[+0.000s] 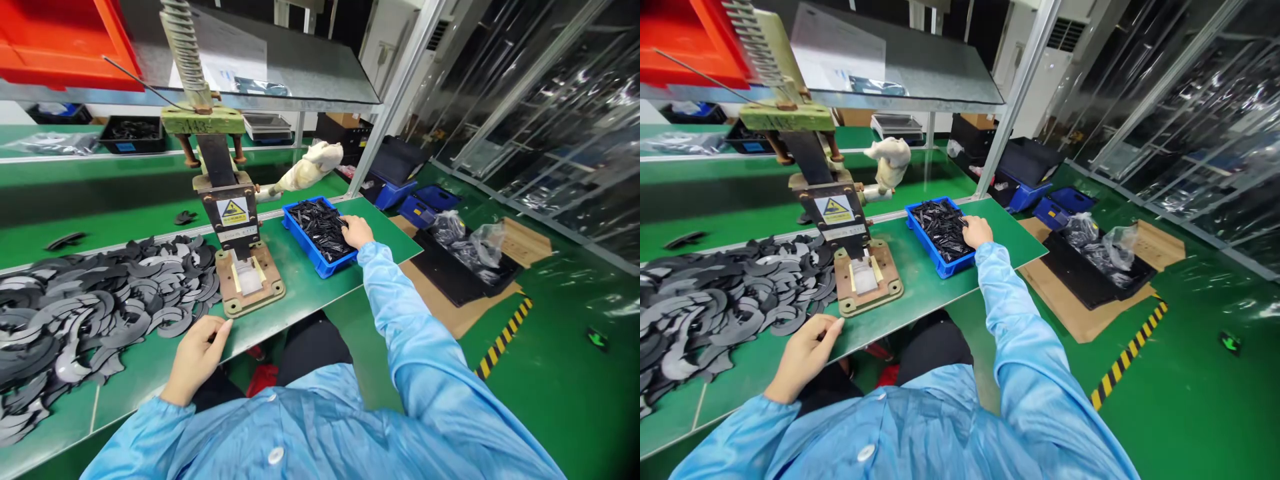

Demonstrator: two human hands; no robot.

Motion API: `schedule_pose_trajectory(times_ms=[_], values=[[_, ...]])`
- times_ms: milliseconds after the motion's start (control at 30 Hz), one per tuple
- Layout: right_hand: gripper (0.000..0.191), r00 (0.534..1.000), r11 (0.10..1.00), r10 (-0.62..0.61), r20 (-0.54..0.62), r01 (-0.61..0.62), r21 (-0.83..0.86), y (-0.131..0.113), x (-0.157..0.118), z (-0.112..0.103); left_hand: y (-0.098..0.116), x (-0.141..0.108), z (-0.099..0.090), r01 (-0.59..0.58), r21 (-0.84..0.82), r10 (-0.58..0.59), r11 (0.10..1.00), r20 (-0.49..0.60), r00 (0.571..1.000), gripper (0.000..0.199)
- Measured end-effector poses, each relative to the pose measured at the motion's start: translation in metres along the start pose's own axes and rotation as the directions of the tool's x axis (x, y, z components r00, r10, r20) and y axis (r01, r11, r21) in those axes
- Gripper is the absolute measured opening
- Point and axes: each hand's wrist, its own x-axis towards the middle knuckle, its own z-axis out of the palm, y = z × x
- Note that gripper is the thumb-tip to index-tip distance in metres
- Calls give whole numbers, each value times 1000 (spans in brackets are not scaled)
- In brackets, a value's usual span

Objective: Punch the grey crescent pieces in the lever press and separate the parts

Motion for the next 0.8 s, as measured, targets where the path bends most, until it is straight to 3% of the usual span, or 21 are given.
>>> schedule_pose_trajectory(times_ms=[300,400,567,700,800], values=[[46,998,998,-66,19,66,20,-5,-44,8,1,1,0,-21,11,21,1000,34,999,39],[41,997,996,-72,-19,73,45,-7,-54,7,1,0,0,-21,7,21,1000,37,999,39],[50,986,987,-102,-133,117,110,-15,-64,-9,-2,-2,1,-28,-11,28,1000,39,999,36],[52,950,945,-231,-210,271,185,-46,-90,-23,2,-2,-1,-43,-35,42,998,-25,999,33],[45,902,861,-397,-170,430,271,-85,-127,-22,22,0,-5,-97,-66,89,993,-111,990,21]])
